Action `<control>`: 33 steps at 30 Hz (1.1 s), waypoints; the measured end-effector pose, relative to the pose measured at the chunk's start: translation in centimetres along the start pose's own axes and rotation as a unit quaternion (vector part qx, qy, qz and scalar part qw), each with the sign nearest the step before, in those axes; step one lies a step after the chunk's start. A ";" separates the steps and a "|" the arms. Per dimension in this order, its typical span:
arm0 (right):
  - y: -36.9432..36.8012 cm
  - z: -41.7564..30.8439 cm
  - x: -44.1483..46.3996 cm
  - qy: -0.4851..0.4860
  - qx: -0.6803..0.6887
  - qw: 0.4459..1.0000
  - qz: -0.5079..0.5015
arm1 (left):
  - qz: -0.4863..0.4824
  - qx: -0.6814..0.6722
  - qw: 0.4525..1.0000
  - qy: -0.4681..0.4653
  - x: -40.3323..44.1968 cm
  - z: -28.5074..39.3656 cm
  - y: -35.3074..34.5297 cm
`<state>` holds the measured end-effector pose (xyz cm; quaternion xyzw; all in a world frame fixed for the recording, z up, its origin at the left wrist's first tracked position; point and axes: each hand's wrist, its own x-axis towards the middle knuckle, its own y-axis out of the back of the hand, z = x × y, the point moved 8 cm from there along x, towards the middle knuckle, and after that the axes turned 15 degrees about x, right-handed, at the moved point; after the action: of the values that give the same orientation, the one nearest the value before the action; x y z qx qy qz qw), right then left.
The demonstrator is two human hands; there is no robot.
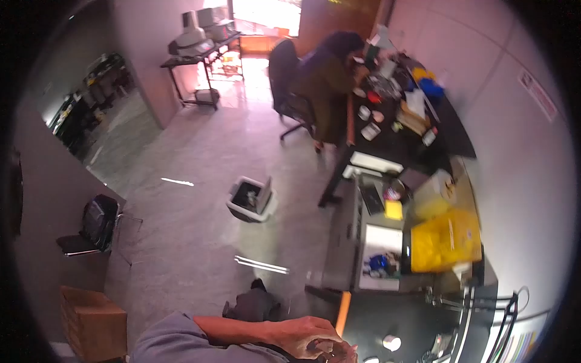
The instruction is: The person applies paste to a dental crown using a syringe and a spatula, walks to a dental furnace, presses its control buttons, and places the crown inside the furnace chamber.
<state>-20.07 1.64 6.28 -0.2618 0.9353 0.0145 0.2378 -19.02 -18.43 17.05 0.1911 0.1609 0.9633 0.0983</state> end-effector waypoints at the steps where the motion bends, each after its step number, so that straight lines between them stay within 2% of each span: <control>1: -0.8 2.5 2.0 0.016 0.337 0.941 -0.014 | 0.019 0.015 1.000 0.008 -1.1 -0.1 2.6; 2: -2.6 2.1 4.1 0.060 0.265 0.959 -0.084 | 0.038 0.027 0.999 0.018 -2.2 0.0 5.0; 5: -14.5 -3.5 7.6 -0.105 0.437 0.860 -0.244 | 0.115 0.073 0.991 0.012 -5.6 1.5 12.9; 9: -25.1 -8.2 12.0 -0.190 0.358 0.897 -0.175 | 0.215 0.153 0.964 0.034 -11.0 3.4 22.7; 10: -26.9 -6.8 14.4 -0.211 0.355 0.876 -0.249 | 0.229 0.174 0.956 0.053 -12.3 3.5 24.8; 13: -37.9 -12.0 14.0 -0.249 0.317 0.848 -0.343 | 0.275 0.207 0.933 0.110 -16.6 3.5 30.1; 18: -51.5 -14.4 16.9 -0.290 0.176 0.831 -0.440 | 0.368 0.253 0.876 0.182 -23.6 3.2 39.1; 21: -59.2 -14.9 19.4 -0.313 0.121 0.819 -0.466 | 0.397 0.280 0.844 0.228 -27.6 2.1 44.7; 25: -69.1 -13.7 24.6 -0.360 0.119 0.763 -0.524 | 0.437 0.321 0.794 0.276 -32.2 -0.6 52.6; 29: -80.0 -14.8 29.5 -0.411 0.088 0.734 -0.534 | 0.462 0.344 0.757 0.309 -35.5 -2.3 62.2; 33: -90.1 -19.0 33.2 -0.382 0.028 0.730 -0.566 | 0.499 0.338 0.727 0.328 -38.1 -3.6 71.8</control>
<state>-8.54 -95.00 16.83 -0.7085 0.4437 -0.0503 0.5466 4.94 -95.66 26.02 -0.0638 0.3793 0.7578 -0.5271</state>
